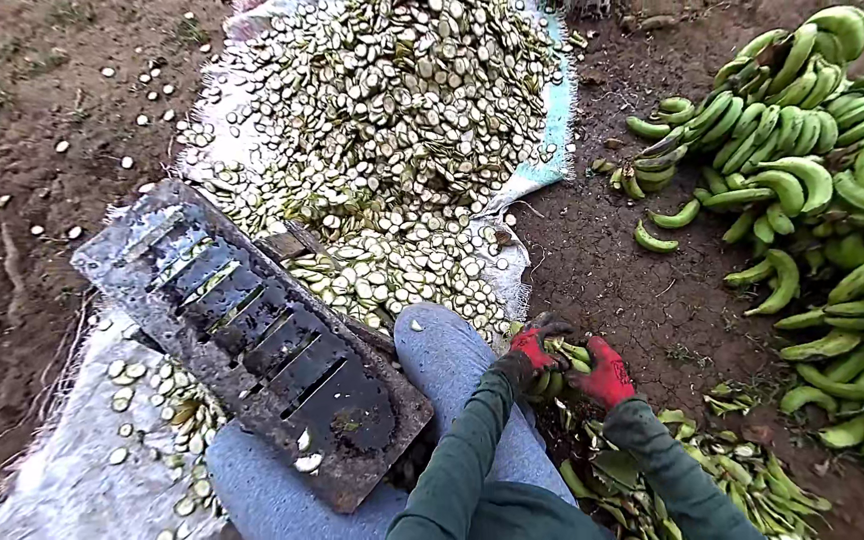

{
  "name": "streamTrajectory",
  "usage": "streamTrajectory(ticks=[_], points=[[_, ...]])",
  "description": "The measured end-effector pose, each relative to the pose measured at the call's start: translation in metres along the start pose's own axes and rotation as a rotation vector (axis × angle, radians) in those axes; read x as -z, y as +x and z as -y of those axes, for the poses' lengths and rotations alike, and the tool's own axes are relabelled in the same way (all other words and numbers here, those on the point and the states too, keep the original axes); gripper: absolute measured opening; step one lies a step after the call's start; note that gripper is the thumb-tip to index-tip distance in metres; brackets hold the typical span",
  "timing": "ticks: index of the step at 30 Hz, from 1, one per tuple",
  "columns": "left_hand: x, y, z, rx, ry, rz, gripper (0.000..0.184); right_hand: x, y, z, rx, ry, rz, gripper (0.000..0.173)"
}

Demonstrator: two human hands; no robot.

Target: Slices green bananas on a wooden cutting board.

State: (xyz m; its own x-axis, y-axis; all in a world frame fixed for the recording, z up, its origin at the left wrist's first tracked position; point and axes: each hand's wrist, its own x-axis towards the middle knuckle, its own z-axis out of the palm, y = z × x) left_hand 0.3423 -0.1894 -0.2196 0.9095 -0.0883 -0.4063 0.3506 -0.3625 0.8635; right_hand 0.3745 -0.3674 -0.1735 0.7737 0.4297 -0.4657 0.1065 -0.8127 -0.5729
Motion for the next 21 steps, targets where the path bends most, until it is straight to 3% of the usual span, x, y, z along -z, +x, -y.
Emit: streamTrajectory(ticks=[4, 9, 12, 14, 17, 19, 21], points=[[-0.004, -0.014, -0.015, 0.062, 0.053, -0.108, 0.052, 0.009, 0.001, 0.023, -0.025, -0.256, 0.063, 0.076], [-0.013, -0.002, -0.021, 0.16, 0.342, -0.141, 0.062, 0.023, -0.016, 0.064, -0.194, -0.406, 0.183, 0.07], [0.016, 0.014, 0.007, 0.339, 0.039, -0.491, 0.042, 0.053, -0.074, 0.056, -0.064, -0.083, -0.018, 0.069], [0.027, 0.021, 0.01, 0.309, -0.122, -0.64, 0.043, 0.065, -0.099, 0.038, 0.073, 0.243, -0.209, 0.067], [0.035, -0.005, -0.018, 0.087, -0.348, -0.497, 0.066, 0.069, -0.091, 0.052, 0.334, 0.739, -0.268, 0.061], [0.048, -0.06, -0.046, -0.138, -0.702, -0.249, 0.048, 0.069, -0.072, 0.079, 0.577, 0.932, -0.149, 0.052], [0.071, -0.132, -0.061, -0.44, -0.741, -0.041, 0.062, 0.06, -0.055, 0.118, 0.796, 0.973, 0.016, 0.047]])
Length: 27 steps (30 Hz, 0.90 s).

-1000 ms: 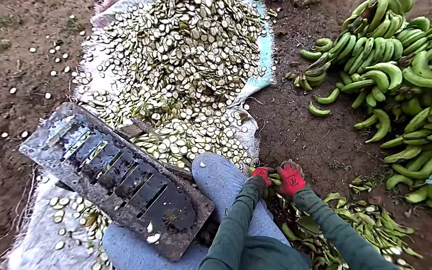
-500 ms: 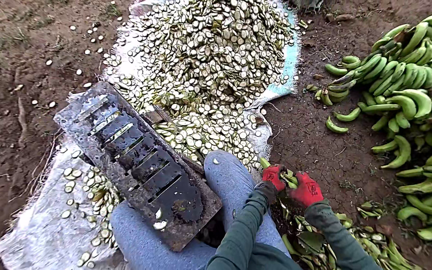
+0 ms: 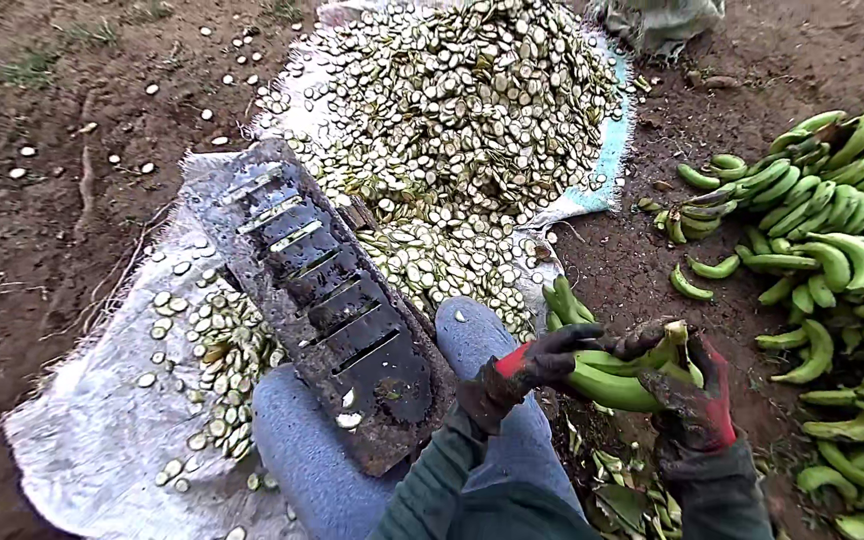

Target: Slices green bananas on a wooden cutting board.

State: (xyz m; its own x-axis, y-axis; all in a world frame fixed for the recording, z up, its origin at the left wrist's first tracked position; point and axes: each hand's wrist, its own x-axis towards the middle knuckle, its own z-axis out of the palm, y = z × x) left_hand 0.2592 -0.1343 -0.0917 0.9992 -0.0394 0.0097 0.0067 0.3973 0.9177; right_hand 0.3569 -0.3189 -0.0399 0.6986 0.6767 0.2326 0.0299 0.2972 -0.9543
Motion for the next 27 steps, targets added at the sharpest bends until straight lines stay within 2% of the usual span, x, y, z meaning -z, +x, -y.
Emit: streamTrajectory(ticks=[1, 2, 5, 7, 10, 12, 14, 15, 18, 20, 21, 24, 26, 27], points=[[0.005, -0.023, -0.021, -0.102, 0.071, 0.028, 0.069, -0.018, 0.016, -0.005, 0.056, 0.014, 0.083, 0.046], [0.01, -0.044, -0.037, -0.168, 0.156, -0.057, 0.072, -0.038, 0.029, -0.01, 0.106, 0.001, 0.131, 0.046], [0.031, -0.103, -0.064, -0.256, 0.322, -0.45, 0.076, -0.11, 0.053, -0.028, 0.149, -0.015, 0.182, 0.054], [0.049, -0.141, -0.073, -0.228, 0.341, -0.54, 0.073, -0.147, 0.059, -0.04, 0.091, 0.078, 0.331, 0.061], [0.066, -0.188, -0.078, -0.051, 0.536, -0.683, 0.075, -0.177, 0.074, -0.05, 0.084, 0.059, 0.682, 0.065], [0.066, -0.205, -0.07, 0.018, 0.636, -0.739, 0.082, -0.196, 0.077, -0.055, 0.056, 0.029, 0.781, 0.067], [0.061, -0.209, -0.06, 0.016, 0.647, -0.803, 0.091, -0.219, 0.074, -0.063, 0.054, 0.041, 0.738, 0.076], [0.058, -0.208, -0.056, -0.011, 0.609, -0.862, 0.09, -0.23, 0.071, -0.067, 0.063, 0.051, 0.679, 0.083], [0.057, -0.205, -0.05, -0.036, 0.509, -1.029, 0.087, -0.257, 0.057, -0.081, 0.126, 0.054, 0.36, 0.089], [0.058, -0.205, -0.055, 0.038, 0.551, -1.067, 0.086, -0.268, 0.048, -0.087, 0.06, 0.115, 0.195, 0.093], [0.059, -0.205, -0.059, 0.09, 0.569, -1.056, 0.087, -0.271, 0.046, -0.088, 0.022, 0.138, 0.163, 0.09], [0.066, -0.208, -0.056, 0.132, 0.576, -0.975, 0.097, -0.27, 0.049, -0.091, 0.04, 0.103, 0.197, 0.054], [0.07, -0.219, -0.05, 0.004, 0.629, -1.032, 0.111, -0.255, 0.053, -0.095, 0.117, 0.018, 0.255, 0.045], [0.075, -0.231, -0.048, -0.116, 0.648, -1.141, 0.113, -0.242, 0.051, -0.098, 0.138, -0.046, 0.271, 0.044]])
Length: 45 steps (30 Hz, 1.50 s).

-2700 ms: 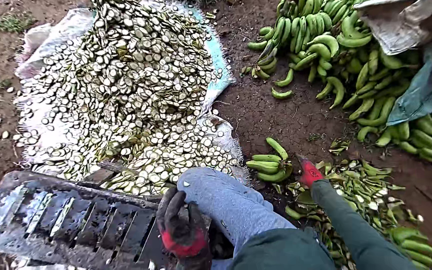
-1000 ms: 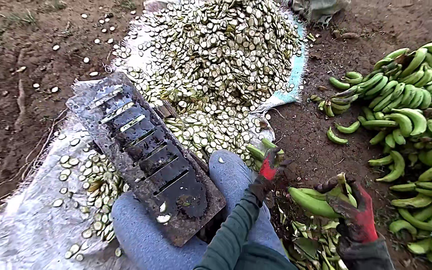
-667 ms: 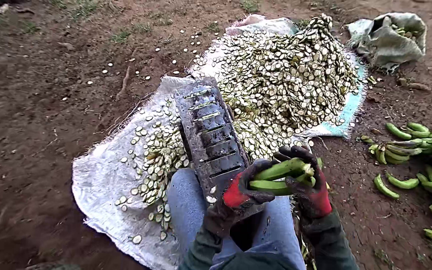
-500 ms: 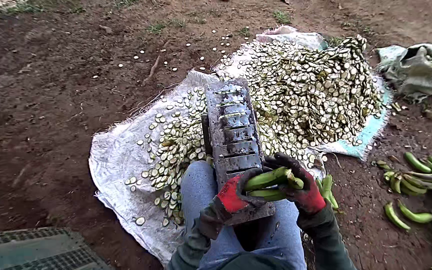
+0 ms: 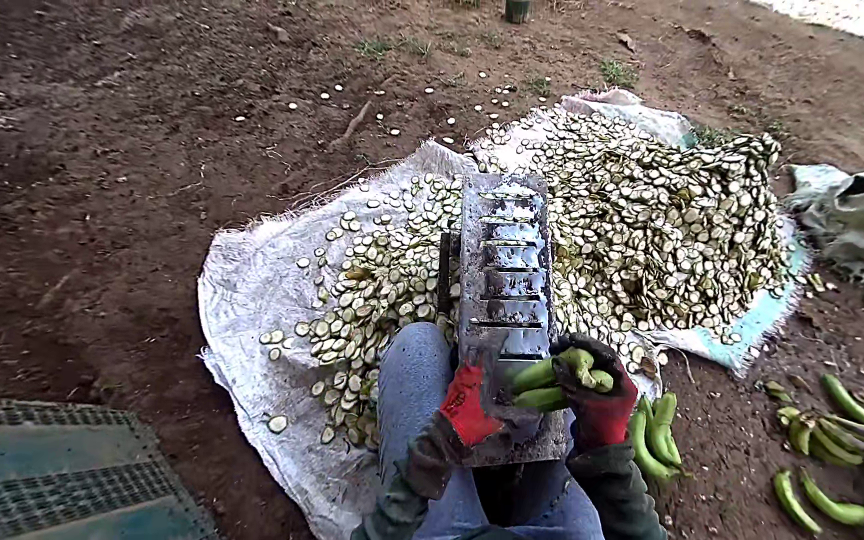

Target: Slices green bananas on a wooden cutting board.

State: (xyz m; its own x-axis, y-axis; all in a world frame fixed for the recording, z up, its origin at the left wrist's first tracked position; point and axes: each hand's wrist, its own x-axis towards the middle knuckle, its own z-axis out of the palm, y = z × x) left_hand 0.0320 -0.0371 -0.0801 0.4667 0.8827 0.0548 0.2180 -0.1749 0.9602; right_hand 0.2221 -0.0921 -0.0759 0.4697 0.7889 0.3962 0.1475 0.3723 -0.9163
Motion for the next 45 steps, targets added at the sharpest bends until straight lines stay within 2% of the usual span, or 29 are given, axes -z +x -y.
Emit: streamTrajectory(ticks=[1, 3, 5, 8, 10, 12, 14, 15, 17, 19, 21, 23, 25, 27, 29, 30, 32, 34, 36, 38, 40, 43, 45], points=[[0.013, -0.001, 0.009, -0.052, -0.04, -0.176, 0.106, 0.011, -0.008, -0.004, -0.014, -0.053, 0.02, 0.044], [0.046, -0.004, 0.032, -0.106, -0.027, -0.518, 0.079, 0.025, -0.018, -0.015, -0.078, -0.136, 0.032, 0.046], [0.078, -0.014, 0.062, -0.049, -0.003, -0.72, 0.063, 0.019, 0.003, -0.026, -0.112, -0.204, 0.071, 0.047], [0.107, -0.043, 0.1, 0.084, -0.065, -0.903, 0.05, -0.016, 0.093, -0.048, -0.07, -0.254, 0.057, 0.047], [0.112, -0.061, 0.115, 0.169, -0.108, -1.0, 0.045, -0.043, 0.165, -0.072, 0.094, -0.306, 0.04, 0.048], [0.111, -0.079, 0.126, 0.239, -0.114, -1.062, 0.044, -0.069, 0.212, -0.081, 0.206, -0.36, 0.002, 0.046], [0.109, -0.092, 0.137, 0.285, -0.104, -1.078, 0.043, -0.075, 0.215, -0.076, 0.262, -0.4, 0.023, 0.047], [0.109, -0.097, 0.143, 0.302, -0.096, -1.07, 0.043, -0.067, 0.198, -0.072, 0.287, -0.407, 0.071, 0.047], [0.109, -0.103, 0.15, 0.32, -0.084, -1.056, 0.043, -0.037, 0.129, -0.066, 0.26, -0.359, 0.162, 0.048], [0.108, -0.102, 0.156, 0.346, -0.09, -1.046, 0.042, -0.004, 0.047, -0.054, 0.2, -0.282, 0.184, 0.041], [0.107, -0.096, 0.158, 0.374, -0.087, -1.055, 0.042, 0.01, 0.01, -0.047, 0.218, -0.318, 0.213, 0.038], [0.103, -0.089, 0.163, 0.372, -0.085, -1.058, 0.041, 0.002, 0.042, -0.051, 0.347, -0.41, 0.25, 0.038], [0.098, -0.081, 0.166, 0.341, -0.097, -1.076, 0.039, -0.028, 0.125, -0.066, 0.49, -0.544, 0.208, 0.039], [0.094, -0.08, 0.161, 0.307, -0.09, -1.069, 0.039, -0.063, 0.208, -0.08, 0.499, -0.635, 0.181, 0.041], [0.09, -0.081, 0.158, 0.286, -0.084, -1.067, 0.039, -0.092, 0.265, -0.088, 0.499, -0.653, 0.159, 0.043], [0.09, -0.083, 0.159, 0.289, -0.078, -1.07, 0.038, -0.098, 0.271, -0.087, 0.482, -0.655, 0.168, 0.044], [0.088, -0.091, 0.17, 0.309, -0.079, -1.068, 0.038, -0.08, 0.236, -0.081, 0.445, -0.633, 0.162, 0.045], [0.087, -0.094, 0.183, 0.342, -0.094, -1.051, 0.038, -0.037, 0.162, -0.075, 0.452, -0.556, 0.193, 0.046], [0.087, -0.097, 0.193, 0.38, -0.09, -1.033, 0.039, -0.002, 0.073, -0.065, 0.418, -0.435, 0.248, 0.039], [0.085, -0.094, 0.202, 0.39, -0.084, -1.039, 0.039, 0.013, 0.032, -0.058, 0.431, -0.434, 0.323, 0.038], [0.081, -0.089, 0.201, 0.408, -0.096, -1.035, 0.038, 0.002, 0.06, -0.067, 0.496, -0.436, 0.361, 0.039], [0.078, -0.083, 0.192, 0.378, -0.106, -1.038, 0.037, -0.049, 0.168, -0.086, 0.573, -0.53, 0.334, 0.038], [0.075, -0.083, 0.181, 0.351, -0.132, -1.036, 0.037, -0.085, 0.226, -0.089, 0.526, -0.645, 0.291, 0.044]])
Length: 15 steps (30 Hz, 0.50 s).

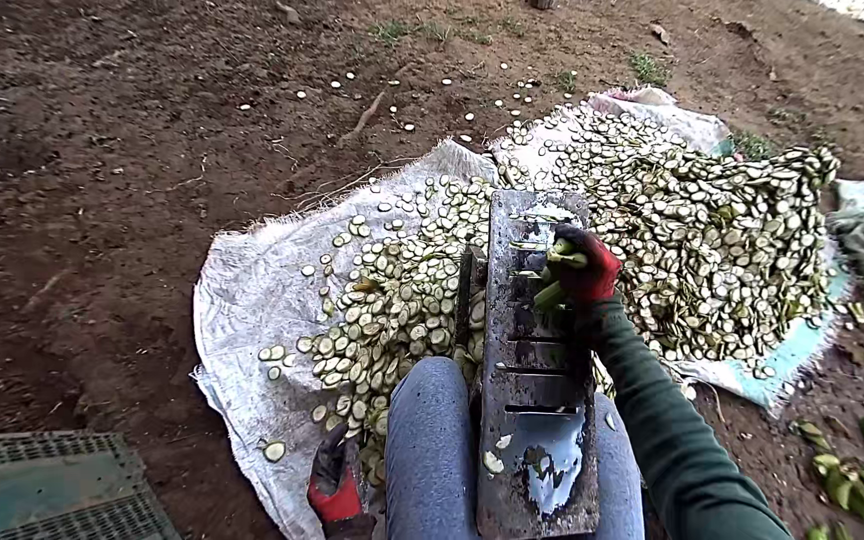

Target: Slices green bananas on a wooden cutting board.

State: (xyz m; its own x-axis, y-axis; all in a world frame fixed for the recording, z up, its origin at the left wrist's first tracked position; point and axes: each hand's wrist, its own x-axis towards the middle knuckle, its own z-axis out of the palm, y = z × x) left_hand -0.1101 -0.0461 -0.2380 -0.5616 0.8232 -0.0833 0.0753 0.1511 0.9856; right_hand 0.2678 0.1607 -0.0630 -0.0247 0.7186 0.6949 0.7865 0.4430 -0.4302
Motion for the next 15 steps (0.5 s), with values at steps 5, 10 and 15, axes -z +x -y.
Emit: streamTrajectory(ticks=[5, 10, 15], points=[[0.012, -0.008, 0.001, 0.029, -0.05, -0.022, 0.038, 0.005, -0.022, 0.009, -0.021, 0.061, 0.002, 0.048], [0.02, 0.0, 0.022, 0.073, 0.022, 0.0, 0.038, 0.058, -0.206, 0.09, 0.015, 0.254, 0.093, 0.04], [0.014, 0.004, 0.019, 0.073, 0.039, -0.011, 0.038, 0.007, -0.088, 0.027, 0.166, 0.061, -0.013, 0.036]])
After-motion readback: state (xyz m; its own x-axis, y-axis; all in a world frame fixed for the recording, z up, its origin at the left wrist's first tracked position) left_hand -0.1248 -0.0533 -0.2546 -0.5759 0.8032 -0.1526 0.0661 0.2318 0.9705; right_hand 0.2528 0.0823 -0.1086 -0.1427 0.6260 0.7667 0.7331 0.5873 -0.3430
